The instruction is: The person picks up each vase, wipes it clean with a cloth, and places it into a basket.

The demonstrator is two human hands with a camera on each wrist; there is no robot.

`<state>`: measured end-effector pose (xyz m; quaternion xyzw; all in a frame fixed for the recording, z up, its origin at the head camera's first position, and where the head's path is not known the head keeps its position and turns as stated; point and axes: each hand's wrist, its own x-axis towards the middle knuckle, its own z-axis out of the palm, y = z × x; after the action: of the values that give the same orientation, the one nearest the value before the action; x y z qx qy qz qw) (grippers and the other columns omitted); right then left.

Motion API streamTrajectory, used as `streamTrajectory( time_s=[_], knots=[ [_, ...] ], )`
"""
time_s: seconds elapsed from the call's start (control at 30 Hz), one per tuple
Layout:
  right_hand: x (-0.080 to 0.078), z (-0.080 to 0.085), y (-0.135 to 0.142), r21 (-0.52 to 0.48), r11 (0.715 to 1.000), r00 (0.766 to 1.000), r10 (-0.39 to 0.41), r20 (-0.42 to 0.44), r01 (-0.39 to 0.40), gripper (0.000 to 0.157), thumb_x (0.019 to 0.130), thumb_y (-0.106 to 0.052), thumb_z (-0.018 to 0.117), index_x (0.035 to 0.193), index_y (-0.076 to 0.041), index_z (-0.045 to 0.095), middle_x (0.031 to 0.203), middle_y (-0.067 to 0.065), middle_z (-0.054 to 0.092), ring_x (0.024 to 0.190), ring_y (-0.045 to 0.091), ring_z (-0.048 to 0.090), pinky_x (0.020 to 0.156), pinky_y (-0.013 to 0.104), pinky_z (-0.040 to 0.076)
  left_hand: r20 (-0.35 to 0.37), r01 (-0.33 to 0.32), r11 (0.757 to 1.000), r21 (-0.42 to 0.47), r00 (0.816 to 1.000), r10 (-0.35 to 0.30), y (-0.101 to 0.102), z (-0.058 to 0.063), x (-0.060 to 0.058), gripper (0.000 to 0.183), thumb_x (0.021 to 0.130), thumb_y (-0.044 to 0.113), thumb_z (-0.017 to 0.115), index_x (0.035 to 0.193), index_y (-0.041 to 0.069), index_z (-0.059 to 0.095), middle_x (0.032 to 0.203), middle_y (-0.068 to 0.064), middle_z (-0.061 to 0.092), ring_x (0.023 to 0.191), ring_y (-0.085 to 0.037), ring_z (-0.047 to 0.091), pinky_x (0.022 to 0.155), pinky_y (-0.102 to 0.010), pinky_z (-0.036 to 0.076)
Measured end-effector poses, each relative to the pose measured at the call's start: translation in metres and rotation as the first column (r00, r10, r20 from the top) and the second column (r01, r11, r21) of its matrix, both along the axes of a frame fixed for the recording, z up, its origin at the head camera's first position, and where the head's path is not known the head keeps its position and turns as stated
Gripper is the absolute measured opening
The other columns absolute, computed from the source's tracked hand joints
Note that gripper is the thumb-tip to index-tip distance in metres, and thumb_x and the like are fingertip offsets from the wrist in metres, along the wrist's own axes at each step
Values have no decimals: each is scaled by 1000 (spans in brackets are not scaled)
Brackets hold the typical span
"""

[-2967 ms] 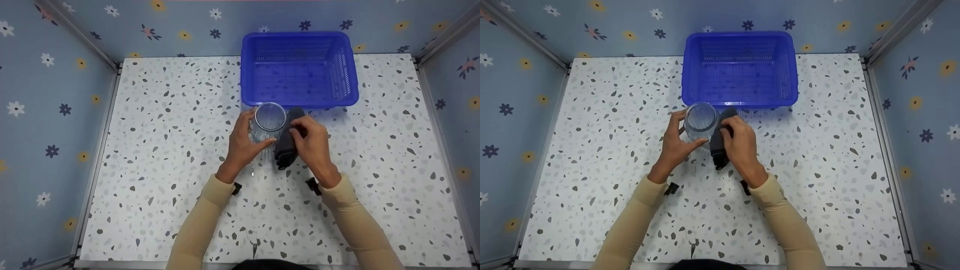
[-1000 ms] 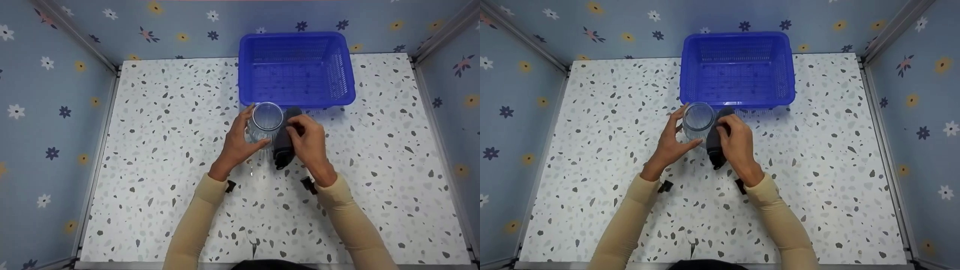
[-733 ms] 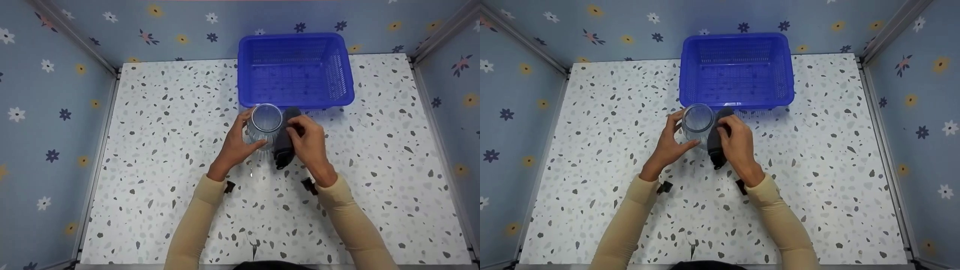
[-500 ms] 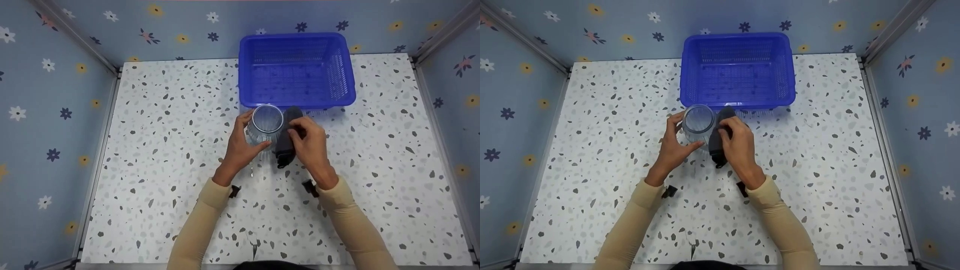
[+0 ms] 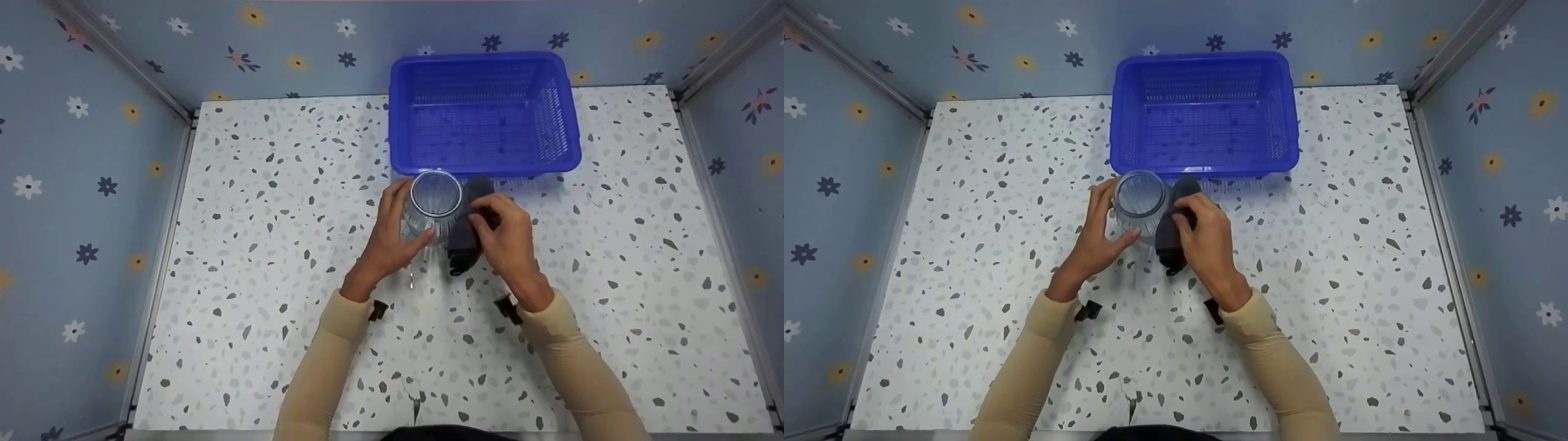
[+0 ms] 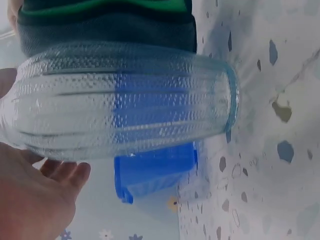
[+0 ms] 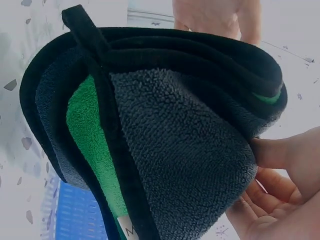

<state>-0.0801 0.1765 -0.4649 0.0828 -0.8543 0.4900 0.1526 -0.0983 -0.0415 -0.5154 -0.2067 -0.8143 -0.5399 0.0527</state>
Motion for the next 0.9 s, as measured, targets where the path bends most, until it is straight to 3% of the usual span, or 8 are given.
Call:
streamTrajectory(
  time_s=[0.13,0.23,0.37,0.47,0.67,0.77,0.9],
  knots=[
    [1,-1,0,4,1000,1000,-7,6,7,11,90,13,75,99,7,75,97,20,73,92,28,71,82,33,56,16,32,998,47,999,-33,-3,-3,0,91,94,27,82,163,0,29,171,-15,31,157,-24,30,126,-40,29],
    [3,-1,-2,1,1000,1000,-5,14,5,12,89,14,75,99,8,74,97,20,73,95,30,71,87,40,58,42,14,997,69,999,-17,-1,-4,3,92,91,26,86,160,1,31,172,-12,30,158,-22,29,125,-38,31],
    [5,0,-4,-4,1000,1000,10,22,-10,12,89,14,75,99,7,74,98,19,74,100,33,72,93,46,58,74,-57,995,80,996,51,5,-4,8,88,87,27,90,151,2,35,173,-10,31,158,-24,30,124,-42,33],
    [7,1,-6,-1,1000,1000,21,11,-21,12,90,13,75,99,6,74,98,17,74,100,32,72,92,46,58,90,-132,989,72,988,125,10,-2,10,92,83,30,93,150,4,36,169,-8,38,152,-25,41,120,-44,39],
    [7,3,-6,20,999,999,40,-31,-40,11,90,11,76,99,5,75,98,16,74,96,30,72,86,44,59,22,-221,975,31,975,221,17,-2,10,100,75,35,98,150,4,38,158,-12,48,140,-26,52,113,-41,46],
    [5,2,-6,16,999,999,44,-31,-44,11,90,12,76,99,5,75,99,16,74,98,29,72,89,44,59,-20,-189,982,3,982,189,14,-2,7,104,76,39,97,152,2,37,153,-15,48,138,-29,52,113,-41,46],
    [2,3,-5,4,999,999,43,-26,-43,12,89,12,76,99,6,75,98,17,74,99,30,72,91,45,58,-31,-81,996,-22,996,80,2,0,0,96,86,40,85,159,1,35,145,-21,46,133,-33,50,111,-47,45]
  ],
)
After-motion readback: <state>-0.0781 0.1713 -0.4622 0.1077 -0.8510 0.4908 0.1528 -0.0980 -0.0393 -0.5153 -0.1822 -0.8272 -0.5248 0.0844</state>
